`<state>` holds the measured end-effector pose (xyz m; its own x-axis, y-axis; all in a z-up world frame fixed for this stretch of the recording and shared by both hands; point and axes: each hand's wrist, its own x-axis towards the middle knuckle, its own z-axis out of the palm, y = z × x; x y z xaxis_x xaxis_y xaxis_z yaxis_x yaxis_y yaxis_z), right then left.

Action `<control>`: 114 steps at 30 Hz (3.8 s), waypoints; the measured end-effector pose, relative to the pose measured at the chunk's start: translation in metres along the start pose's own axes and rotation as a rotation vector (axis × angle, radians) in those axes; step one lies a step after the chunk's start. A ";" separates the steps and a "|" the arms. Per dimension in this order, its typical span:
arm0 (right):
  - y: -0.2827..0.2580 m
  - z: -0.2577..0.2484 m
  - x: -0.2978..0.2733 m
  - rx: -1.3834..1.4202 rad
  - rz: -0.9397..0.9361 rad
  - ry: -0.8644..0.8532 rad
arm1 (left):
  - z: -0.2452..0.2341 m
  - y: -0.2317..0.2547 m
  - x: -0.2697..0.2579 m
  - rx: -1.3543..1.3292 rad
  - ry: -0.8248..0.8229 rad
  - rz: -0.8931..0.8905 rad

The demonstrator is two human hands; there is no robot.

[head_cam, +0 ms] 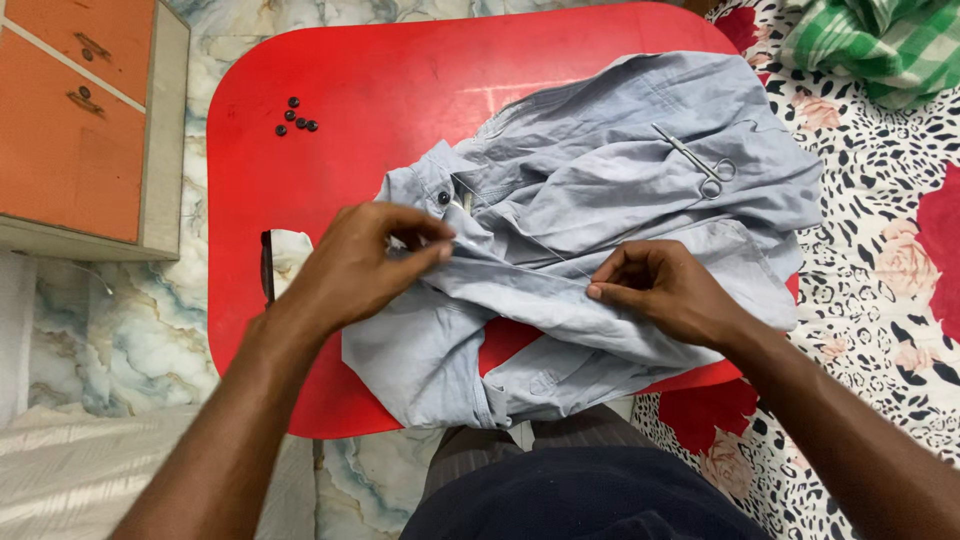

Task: The person sews a black button onto a light blue shirt using a needle and thread. They repeatedly pass the needle through the button and fabric, pull the thread tight, and adjust the shirt as needed.

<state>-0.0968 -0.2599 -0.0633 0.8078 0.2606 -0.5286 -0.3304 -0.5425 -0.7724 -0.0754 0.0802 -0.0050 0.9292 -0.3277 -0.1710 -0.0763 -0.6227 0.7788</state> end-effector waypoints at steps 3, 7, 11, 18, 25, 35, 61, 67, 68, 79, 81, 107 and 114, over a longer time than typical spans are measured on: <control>-0.001 0.006 0.000 0.009 0.026 0.066 | 0.022 0.000 0.030 0.074 0.169 0.003; -0.005 0.006 0.002 0.038 -0.041 0.088 | 0.043 -0.006 0.069 0.296 0.134 0.015; -0.009 0.000 0.003 0.030 -0.057 0.112 | 0.053 -0.015 0.095 0.465 0.010 -0.072; -0.020 -0.010 0.003 0.083 -0.015 0.201 | 0.062 -0.026 0.106 0.544 0.044 -0.091; -0.019 -0.013 0.000 0.057 -0.058 0.209 | 0.076 -0.030 0.110 0.671 0.085 0.063; -0.012 -0.029 0.000 0.074 -0.091 0.312 | -0.013 0.009 0.078 -0.441 0.125 -0.079; -0.010 -0.047 -0.035 -0.497 -0.215 0.749 | 0.061 0.024 0.011 -0.053 0.131 0.223; -0.071 -0.029 -0.003 -0.211 -0.063 0.476 | 0.070 0.039 0.047 -0.547 0.261 -0.094; -0.071 -0.027 0.002 -0.173 -0.051 0.455 | 0.072 0.041 0.051 -0.519 0.243 -0.107; -0.021 -0.093 0.025 -0.268 -0.442 1.152 | 0.090 0.049 0.077 -0.453 0.172 -0.141; -0.022 -0.094 0.020 -0.212 -0.418 0.836 | 0.094 0.052 0.084 -0.497 0.161 -0.208; -0.018 -0.043 0.045 0.051 -0.124 0.284 | 0.128 0.044 0.089 -0.436 0.166 -0.192; -0.018 -0.039 0.048 0.133 -0.137 0.095 | 0.121 0.046 0.090 -0.176 0.125 -0.060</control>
<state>-0.0325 -0.2687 -0.0609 0.8900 0.2449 -0.3847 -0.2705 -0.3955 -0.8777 -0.0390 -0.0640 -0.0578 0.9687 -0.1962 -0.1522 0.0343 -0.5014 0.8646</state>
